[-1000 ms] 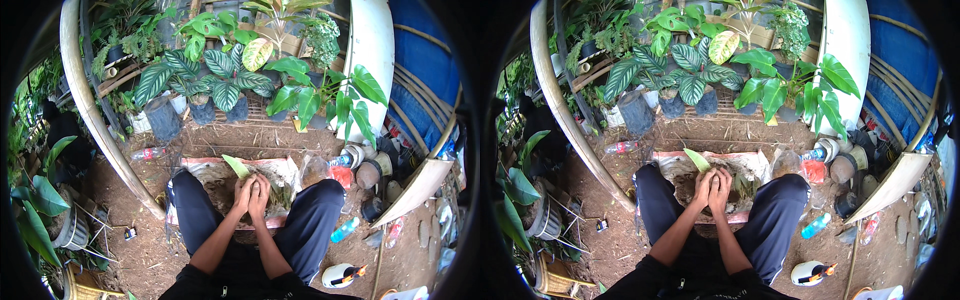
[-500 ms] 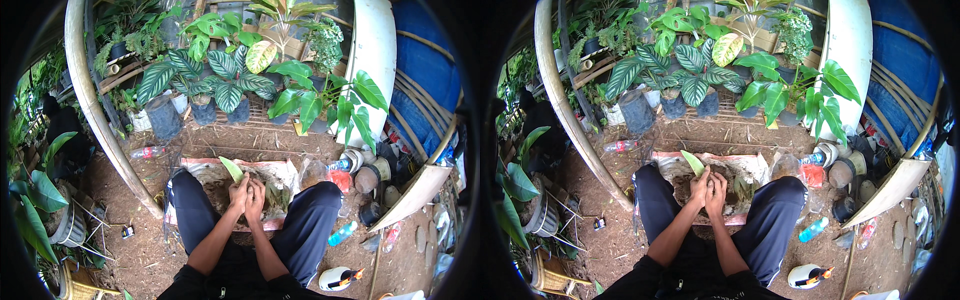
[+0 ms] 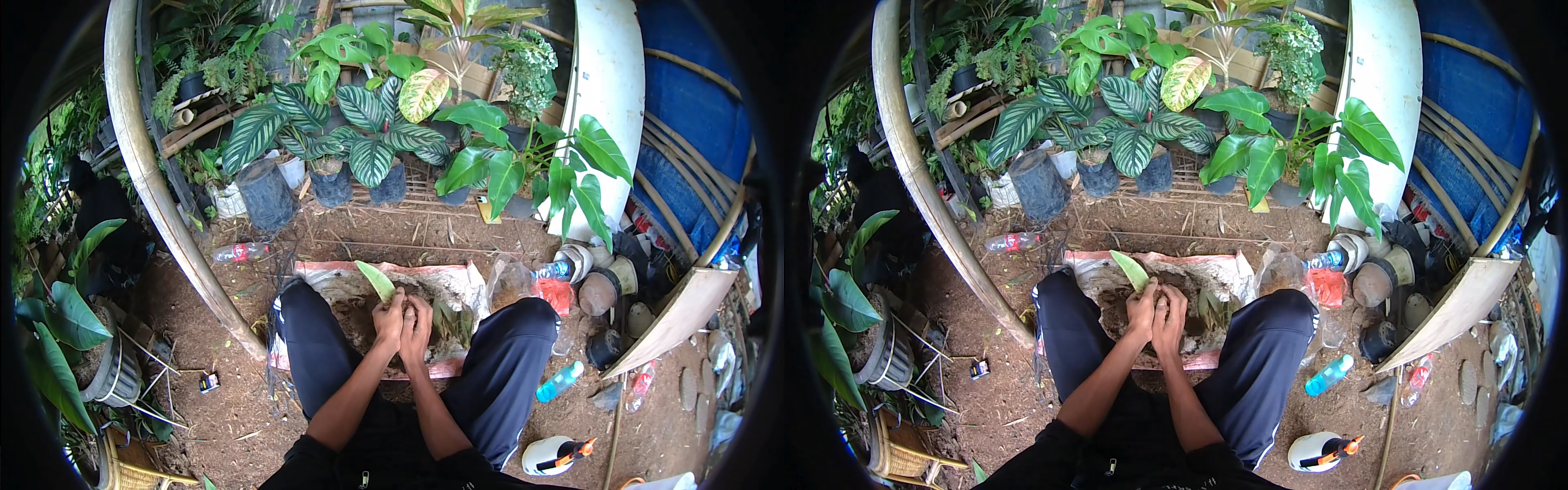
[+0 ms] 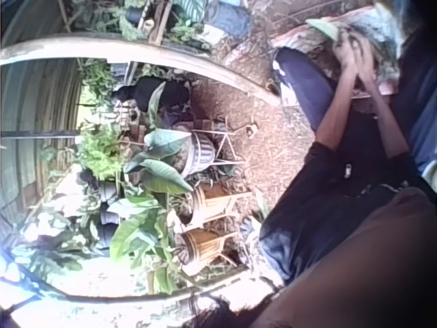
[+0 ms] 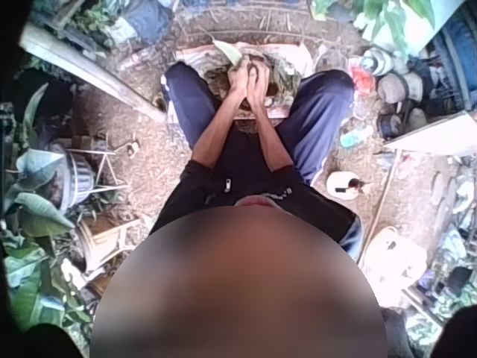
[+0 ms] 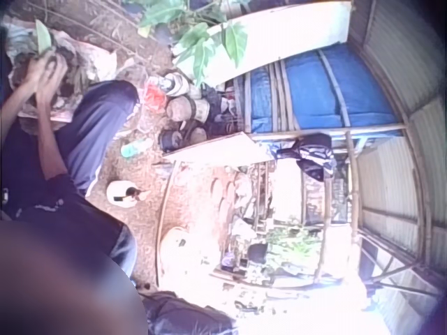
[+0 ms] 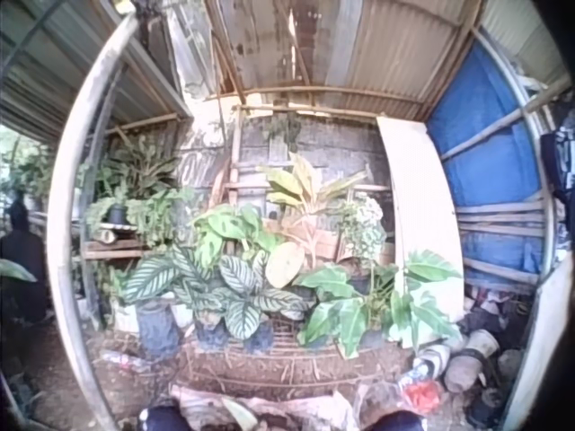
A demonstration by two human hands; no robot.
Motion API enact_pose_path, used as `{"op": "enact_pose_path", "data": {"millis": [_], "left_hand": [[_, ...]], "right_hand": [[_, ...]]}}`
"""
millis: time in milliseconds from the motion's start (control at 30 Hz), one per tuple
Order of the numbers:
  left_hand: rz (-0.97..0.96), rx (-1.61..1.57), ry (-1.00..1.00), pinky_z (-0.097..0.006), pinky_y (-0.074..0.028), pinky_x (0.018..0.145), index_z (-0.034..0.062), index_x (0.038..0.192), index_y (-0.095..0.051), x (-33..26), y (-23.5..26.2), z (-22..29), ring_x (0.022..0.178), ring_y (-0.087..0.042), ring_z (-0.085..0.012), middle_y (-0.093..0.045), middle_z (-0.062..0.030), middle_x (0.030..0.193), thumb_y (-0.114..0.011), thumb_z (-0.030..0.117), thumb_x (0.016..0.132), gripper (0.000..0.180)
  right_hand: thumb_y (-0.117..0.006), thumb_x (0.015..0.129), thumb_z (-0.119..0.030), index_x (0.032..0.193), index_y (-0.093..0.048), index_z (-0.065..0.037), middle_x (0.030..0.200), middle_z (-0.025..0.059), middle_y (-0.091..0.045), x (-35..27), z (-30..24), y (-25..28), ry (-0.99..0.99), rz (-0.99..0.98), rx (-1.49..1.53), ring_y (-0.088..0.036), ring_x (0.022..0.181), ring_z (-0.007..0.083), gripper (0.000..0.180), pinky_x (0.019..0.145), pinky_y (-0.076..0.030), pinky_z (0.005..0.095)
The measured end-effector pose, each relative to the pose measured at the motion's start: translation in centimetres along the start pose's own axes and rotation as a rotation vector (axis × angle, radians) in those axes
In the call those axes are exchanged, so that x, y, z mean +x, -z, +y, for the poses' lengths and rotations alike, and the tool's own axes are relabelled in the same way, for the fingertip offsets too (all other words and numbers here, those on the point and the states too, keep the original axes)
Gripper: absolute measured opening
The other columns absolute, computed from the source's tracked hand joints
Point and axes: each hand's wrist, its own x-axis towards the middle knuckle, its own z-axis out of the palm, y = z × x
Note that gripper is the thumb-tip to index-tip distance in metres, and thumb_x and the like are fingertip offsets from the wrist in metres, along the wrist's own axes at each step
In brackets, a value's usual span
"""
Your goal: The person sits cross-legged and packs soil around a small plant held in a bag, using both hands to press and shape the soil. The person continues to adjust the soil and plant within the bag throughout the clip.
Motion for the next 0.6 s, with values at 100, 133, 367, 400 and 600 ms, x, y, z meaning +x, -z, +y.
{"op": "enact_pose_path", "data": {"millis": [100,133,367,400,600], "left_hand": [[-0.002,0.005,-0.049,-0.027,-0.042,0.057,0.0015,0.081,-0.061,0.16,0.05,-0.27,0.065,-0.051,-0.0093,-0.058,-0.0012,0.075,-0.064,0.027,0.086,0.026],[-0.005,0.008,-0.046,-0.027,-0.042,0.057,0.0015,0.081,-0.061,0.24,0.09,-0.35,0.065,-0.050,-0.0094,-0.058,-0.0013,0.075,-0.064,0.028,0.086,0.027],[0.009,0.060,-0.053,-0.029,-0.042,0.058,0.0011,0.086,-0.059,0.39,0.28,-0.52,0.067,-0.050,-0.0102,-0.057,-0.0017,0.077,-0.062,0.030,0.088,0.029],[0.016,0.064,-0.055,-0.029,-0.042,0.058,0.0011,0.086,-0.059,0.34,0.25,-0.50,0.067,-0.050,-0.0103,-0.056,-0.0017,0.077,-0.061,0.030,0.088,0.029],[0.023,0.007,0.032,-0.028,-0.042,0.055,0.0044,0.084,-0.058,0.31,0.13,-0.41,0.065,-0.050,-0.0094,-0.053,0.0001,0.075,-0.062,0.026,0.087,0.022]], "right_hand": [[-0.042,0.094,-0.019,0.110,-0.055,0.000,0.115,0.0200,-0.050,0.04,0.08,0.19,0.009,-0.044,-0.010,-0.049,0.108,0.0345,0.028,0.093,-0.039,0.0405],[-0.042,0.094,-0.018,0.110,-0.055,0.000,0.114,0.0200,-0.051,0.03,0.09,0.21,0.001,-0.051,-0.008,-0.050,0.107,0.0344,0.028,0.093,-0.039,0.0402],[-0.041,0.094,-0.016,0.110,-0.054,0.001,0.108,0.0189,-0.056,-0.11,0.24,0.05,-0.098,-0.071,0.060,-0.055,0.101,0.0323,0.027,0.088,-0.043,0.0378],[-0.041,0.094,-0.016,0.110,-0.054,0.001,0.107,0.0187,-0.057,-0.14,0.29,0.02,-0.123,-0.071,0.085,-0.056,0.100,0.0318,0.027,0.087,-0.043,0.0374],[-0.041,0.094,-0.017,0.110,-0.054,0.001,0.107,0.0180,-0.058,-0.34,0.74,-0.15,-0.154,-0.071,0.105,-0.057,0.099,0.0300,0.027,0.087,-0.043,0.0364]]}}
